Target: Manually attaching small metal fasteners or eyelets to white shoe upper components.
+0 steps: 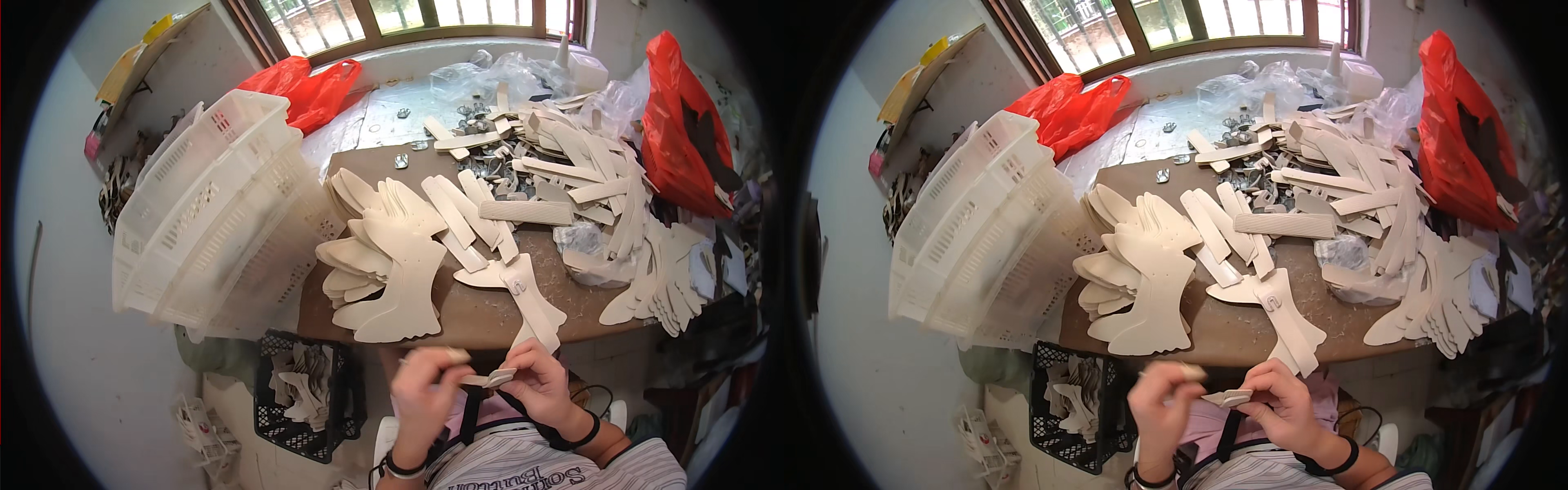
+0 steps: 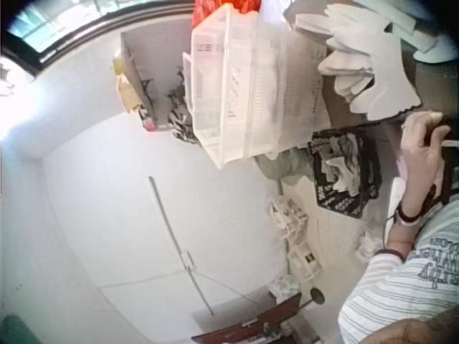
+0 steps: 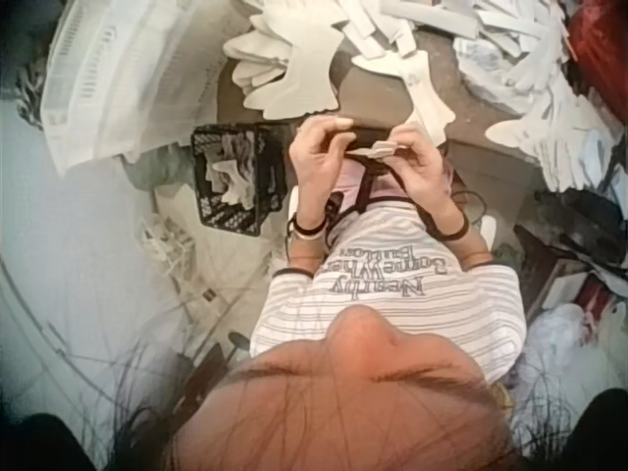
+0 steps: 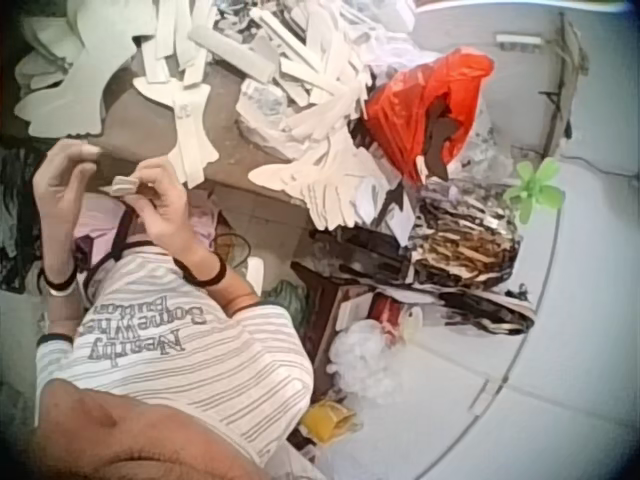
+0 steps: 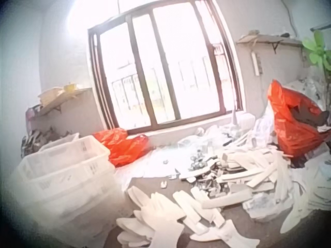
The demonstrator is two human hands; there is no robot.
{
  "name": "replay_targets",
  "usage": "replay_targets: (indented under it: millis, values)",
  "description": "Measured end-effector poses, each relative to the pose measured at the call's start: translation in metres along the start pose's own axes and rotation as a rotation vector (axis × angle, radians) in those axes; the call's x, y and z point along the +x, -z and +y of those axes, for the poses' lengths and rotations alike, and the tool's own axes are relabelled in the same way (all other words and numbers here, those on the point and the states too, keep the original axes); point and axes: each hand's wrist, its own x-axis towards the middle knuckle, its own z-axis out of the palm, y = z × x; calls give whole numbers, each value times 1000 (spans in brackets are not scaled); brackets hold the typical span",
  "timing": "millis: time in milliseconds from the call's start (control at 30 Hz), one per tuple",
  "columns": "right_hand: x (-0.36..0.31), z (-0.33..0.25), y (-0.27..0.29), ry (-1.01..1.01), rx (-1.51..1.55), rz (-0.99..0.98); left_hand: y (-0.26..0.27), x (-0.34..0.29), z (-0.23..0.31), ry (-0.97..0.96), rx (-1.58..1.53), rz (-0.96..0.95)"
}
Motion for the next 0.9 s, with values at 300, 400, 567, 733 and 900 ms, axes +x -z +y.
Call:
replay_targets:
  millis: [300,400,567,733,900]
  values:
    - [-4,-15,7,-41,177,-83,-16,74,-63,-45,667,230]
    - [-3,-21,13,-53,241,-64,-5,57,-58,28,490,202]
    - [8,-37,4,5,267,-102,6,6,11,47,38,-74]
    - [17,-33,9,119,-10,-94,2,-28,30,263,-360,-48]
    - [11,-23,11,14,181,-11,0,-31,42,308,-327,-115]
